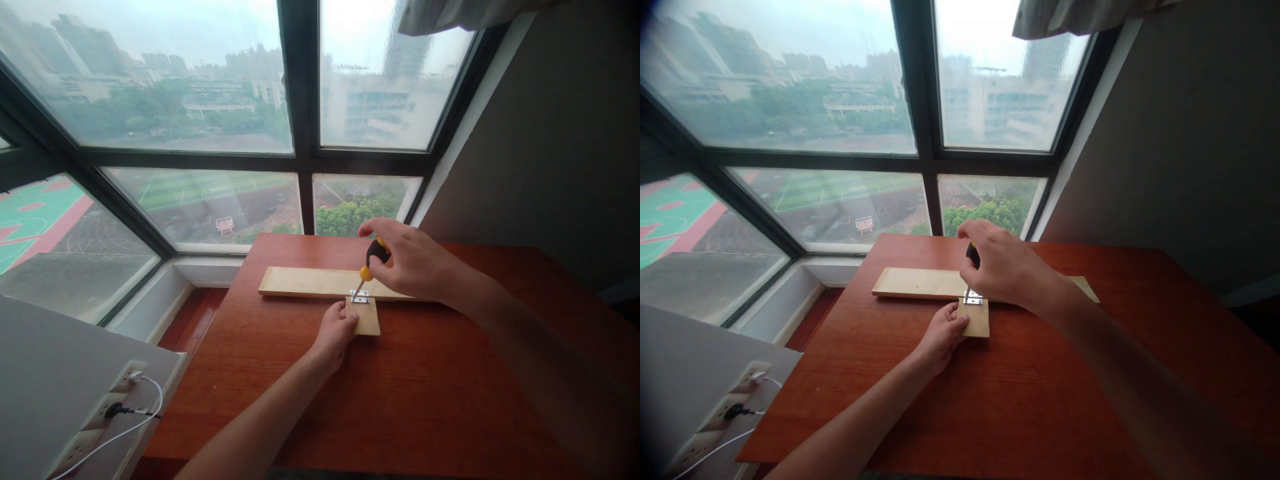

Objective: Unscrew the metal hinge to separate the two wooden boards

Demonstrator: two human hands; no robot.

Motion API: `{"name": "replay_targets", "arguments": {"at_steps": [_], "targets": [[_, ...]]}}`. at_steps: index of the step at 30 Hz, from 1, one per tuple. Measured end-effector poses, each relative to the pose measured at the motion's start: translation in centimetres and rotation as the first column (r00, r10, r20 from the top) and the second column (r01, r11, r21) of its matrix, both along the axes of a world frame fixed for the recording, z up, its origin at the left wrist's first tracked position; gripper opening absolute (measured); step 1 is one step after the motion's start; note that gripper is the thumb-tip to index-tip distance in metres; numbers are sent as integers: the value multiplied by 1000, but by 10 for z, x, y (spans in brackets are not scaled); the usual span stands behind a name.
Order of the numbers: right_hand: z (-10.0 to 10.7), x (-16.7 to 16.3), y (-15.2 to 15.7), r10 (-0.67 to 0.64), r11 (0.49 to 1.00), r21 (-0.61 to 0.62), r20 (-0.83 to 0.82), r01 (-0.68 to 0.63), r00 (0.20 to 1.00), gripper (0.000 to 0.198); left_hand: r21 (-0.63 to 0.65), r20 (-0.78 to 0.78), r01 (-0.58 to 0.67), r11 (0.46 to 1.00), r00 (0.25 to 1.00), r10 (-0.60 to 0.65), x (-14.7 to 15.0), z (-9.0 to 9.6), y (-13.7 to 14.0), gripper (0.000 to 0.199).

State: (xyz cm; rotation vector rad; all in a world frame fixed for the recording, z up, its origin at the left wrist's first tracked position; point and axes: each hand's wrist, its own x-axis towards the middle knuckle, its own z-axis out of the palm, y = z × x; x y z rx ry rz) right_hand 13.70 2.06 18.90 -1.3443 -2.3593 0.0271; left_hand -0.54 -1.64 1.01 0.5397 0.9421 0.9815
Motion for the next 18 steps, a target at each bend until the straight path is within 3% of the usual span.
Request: {"name": "replay_targets", "arguments": {"at_steps": [4,7,12,18], "targets": [[1,-3,2,-166,986,40,120,163,979,34,0,-16,7,1000,1000,-7,0,-1,0,33],[2,-3,3,-148,989,16,102,147,984,26,1,-16,-2,1000,1000,2,0,-3,1,34],[1,-3,0,-33,999,-20,-20,32,999,35,0,-8,-10,1000,1000,10,0,-5,0,34],[2,-5,1,-211,977,44,123,207,970,30,-19,0,-5,1000,1000,5,-1,-3,1,35]]}}
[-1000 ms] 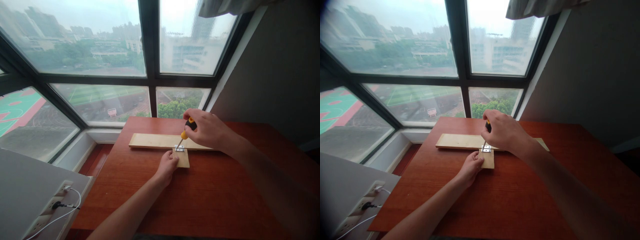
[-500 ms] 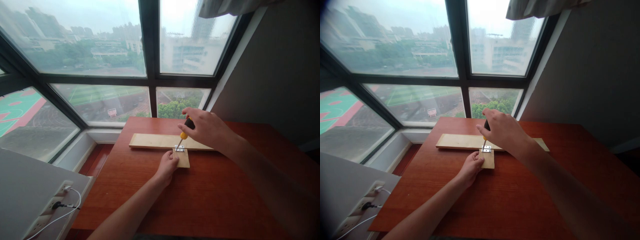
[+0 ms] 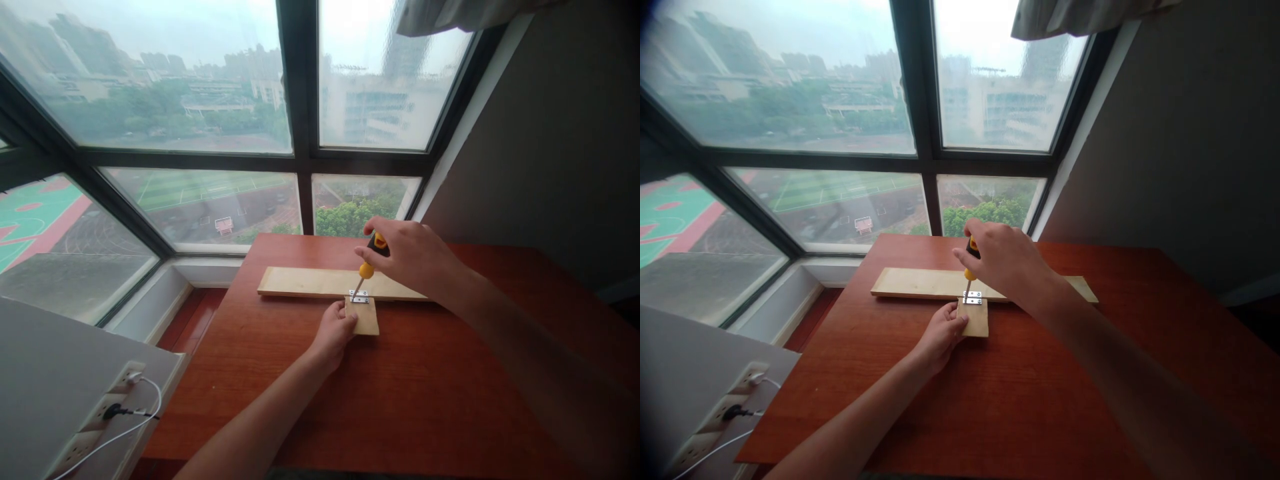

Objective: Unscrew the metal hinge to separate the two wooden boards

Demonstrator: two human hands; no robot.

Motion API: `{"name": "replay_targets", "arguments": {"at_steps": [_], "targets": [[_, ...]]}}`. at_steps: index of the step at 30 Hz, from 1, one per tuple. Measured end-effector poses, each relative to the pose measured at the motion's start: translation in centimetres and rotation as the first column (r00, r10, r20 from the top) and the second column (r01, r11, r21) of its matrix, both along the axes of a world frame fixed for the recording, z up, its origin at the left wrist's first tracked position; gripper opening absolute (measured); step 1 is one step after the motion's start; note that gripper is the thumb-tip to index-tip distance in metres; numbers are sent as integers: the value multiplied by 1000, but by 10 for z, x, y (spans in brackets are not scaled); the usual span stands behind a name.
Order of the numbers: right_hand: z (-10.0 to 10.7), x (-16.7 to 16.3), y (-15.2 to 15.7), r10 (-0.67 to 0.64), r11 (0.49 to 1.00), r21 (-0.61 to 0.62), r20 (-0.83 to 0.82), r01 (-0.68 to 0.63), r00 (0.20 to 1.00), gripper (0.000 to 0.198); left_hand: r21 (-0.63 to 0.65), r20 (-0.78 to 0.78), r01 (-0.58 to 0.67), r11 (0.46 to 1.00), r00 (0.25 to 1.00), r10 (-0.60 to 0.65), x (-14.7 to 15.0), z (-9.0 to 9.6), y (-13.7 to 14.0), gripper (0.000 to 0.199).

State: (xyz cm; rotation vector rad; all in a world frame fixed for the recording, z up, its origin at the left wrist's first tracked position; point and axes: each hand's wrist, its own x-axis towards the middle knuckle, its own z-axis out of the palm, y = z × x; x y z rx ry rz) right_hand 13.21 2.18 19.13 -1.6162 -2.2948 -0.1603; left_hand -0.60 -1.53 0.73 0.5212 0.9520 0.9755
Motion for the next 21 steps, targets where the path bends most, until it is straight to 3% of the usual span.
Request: {"name": "replay_targets", "arguments": {"at_steps": [3,7,13,21], "targets": [[0,1,0,29,1000,-5,-36,-30,999,24,-5,1,1,1000,1000,-1,0,0,1,36],[-1,2,-3,93,995,-15,-80,-95,992,31,-14,-7,-3,1000,1000,3,0,1,1,36],[0,1,-2,-22,1000,13,24,21,999,33,-30,-2,-4,1000,1000,4,0,1,2,37],[2,1,-2,23,1000,3,-53,-23,998,26,-11,5,19,1000,1000,-19,0,-1,3,33]]}}
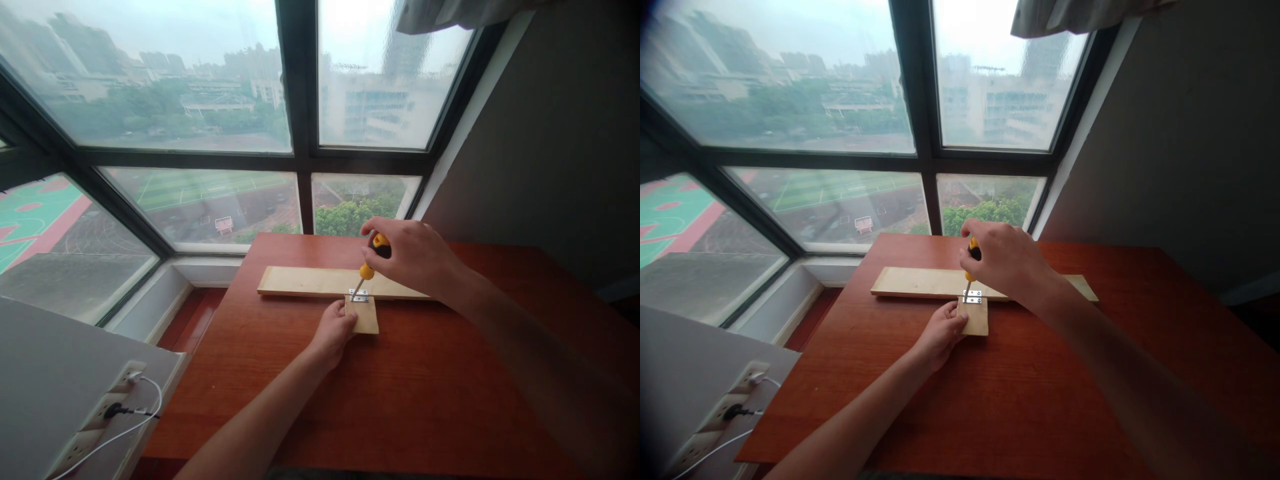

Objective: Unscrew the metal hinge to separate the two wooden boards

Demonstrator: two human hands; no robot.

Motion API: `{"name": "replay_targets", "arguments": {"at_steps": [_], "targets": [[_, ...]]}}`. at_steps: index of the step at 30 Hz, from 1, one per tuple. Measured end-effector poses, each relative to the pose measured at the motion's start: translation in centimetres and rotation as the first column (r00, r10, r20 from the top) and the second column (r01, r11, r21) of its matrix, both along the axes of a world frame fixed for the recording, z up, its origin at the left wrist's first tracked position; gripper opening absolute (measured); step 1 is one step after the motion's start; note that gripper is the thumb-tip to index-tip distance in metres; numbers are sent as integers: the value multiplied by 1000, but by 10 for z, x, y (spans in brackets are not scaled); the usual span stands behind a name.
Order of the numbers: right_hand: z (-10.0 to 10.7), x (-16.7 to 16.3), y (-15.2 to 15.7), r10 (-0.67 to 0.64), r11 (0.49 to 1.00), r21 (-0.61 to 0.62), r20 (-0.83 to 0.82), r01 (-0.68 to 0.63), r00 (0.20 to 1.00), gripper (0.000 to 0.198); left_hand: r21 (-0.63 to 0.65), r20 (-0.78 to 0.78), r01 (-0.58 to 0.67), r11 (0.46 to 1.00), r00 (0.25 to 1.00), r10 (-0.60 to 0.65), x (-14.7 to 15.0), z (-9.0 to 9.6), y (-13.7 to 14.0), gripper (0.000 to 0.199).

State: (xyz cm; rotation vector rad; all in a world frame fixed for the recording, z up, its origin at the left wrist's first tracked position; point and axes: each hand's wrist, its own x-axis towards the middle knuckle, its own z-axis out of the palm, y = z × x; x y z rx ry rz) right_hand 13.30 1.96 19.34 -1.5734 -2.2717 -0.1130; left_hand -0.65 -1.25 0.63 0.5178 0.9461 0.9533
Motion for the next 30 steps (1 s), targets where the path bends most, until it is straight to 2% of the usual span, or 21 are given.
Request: {"name": "replay_targets", "arguments": {"at_steps": [8,13,20,26,30], "targets": [[-3,2,1,113,992,-43,-59,-116,992,34,-6,11,7,1000,1000,-7,-1,1,0,32],[0,2,2,40,999,-20,16,-39,999,30,-9,5,9,1000,1000,-9,0,1,0,32],[1,3,-1,41,999,-23,26,-41,999,13,-4,15,4,1000,1000,-4,-1,2,0,32],[1,6,-4,194,979,-65,-19,-194,981,13,-4,26,3,1000,1000,-2,0,1,1,31],[0,6,-4,119,992,-53,7,-118,993,13,-6,19,6,1000,1000,-6,0,0,2,33]]}}
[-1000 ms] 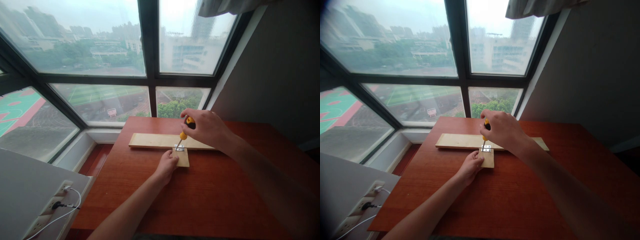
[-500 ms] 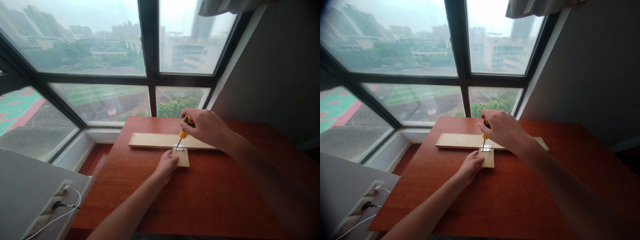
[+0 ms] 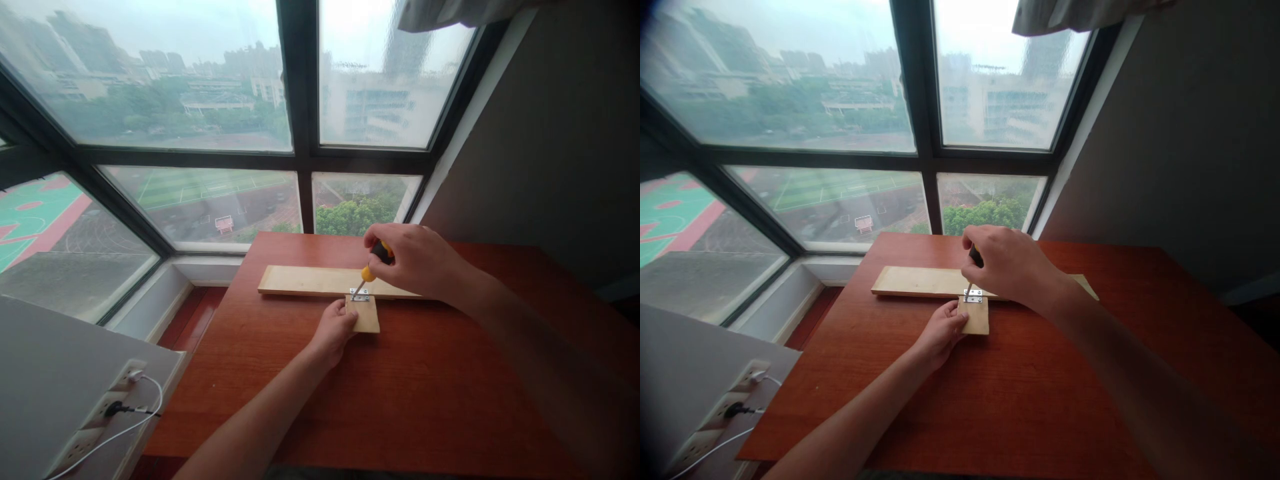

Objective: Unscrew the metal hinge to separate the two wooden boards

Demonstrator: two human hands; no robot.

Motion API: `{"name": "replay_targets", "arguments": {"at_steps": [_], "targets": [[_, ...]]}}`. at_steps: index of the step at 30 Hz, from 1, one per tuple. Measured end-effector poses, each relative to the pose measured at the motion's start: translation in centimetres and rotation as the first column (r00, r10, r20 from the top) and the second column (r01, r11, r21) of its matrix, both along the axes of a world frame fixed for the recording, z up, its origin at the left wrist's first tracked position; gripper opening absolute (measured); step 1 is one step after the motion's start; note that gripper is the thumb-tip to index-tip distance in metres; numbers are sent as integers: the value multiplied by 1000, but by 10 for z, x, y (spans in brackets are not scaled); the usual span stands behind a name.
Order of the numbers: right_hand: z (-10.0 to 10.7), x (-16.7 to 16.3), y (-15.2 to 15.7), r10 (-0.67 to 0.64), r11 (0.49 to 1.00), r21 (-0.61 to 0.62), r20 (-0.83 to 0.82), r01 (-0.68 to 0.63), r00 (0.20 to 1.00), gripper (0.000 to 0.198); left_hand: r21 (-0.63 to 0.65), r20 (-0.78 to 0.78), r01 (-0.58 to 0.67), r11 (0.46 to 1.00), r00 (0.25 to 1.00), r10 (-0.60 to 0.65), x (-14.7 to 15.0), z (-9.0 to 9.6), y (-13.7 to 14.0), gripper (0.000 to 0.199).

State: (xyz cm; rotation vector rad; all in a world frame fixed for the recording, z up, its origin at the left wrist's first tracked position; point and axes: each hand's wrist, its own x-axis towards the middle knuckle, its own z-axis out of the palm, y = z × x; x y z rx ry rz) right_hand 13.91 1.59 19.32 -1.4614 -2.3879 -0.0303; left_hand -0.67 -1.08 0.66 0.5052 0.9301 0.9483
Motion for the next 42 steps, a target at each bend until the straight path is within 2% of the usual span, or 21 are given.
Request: {"name": "replay_targets", "arguments": {"at_steps": [3,9,13,16,20,26,32,37,40,42], "targets": [[-2,0,1,-54,998,21,12,54,998,14,-1,-27,1,1000,1000,-1,0,-1,0,33],[-1,1,2,-40,999,34,20,40,999,12,28,-62,7,1000,998,-5,1,-2,-1,30],[-1,0,3,-34,999,24,-1,34,999,20,27,-59,21,999,998,-19,1,-1,-1,30],[-1,1,2,15,1000,9,-52,-15,999,19,24,-58,21,999,998,-20,1,0,-1,31],[1,2,0,89,996,-23,-90,-91,992,35,19,-56,18,1000,998,-17,0,1,-1,29],[1,1,4,-92,996,4,24,92,995,35,21,-46,24,999,999,-23,0,0,0,29],[3,2,3,-3,998,-61,-73,-2,997,39,25,-41,12,1000,999,-11,0,-1,0,30],[1,1,3,-69,998,1,-34,69,997,35,13,-53,15,1000,998,-14,0,3,-1,31],[0,1,3,-60,998,22,-44,61,997,28,15,-55,15,1000,998,-15,0,3,-1,32],[0,1,1,-47,998,37,-28,48,999,31,13,-51,14,1000,999,-14,-1,3,-1,33]]}}
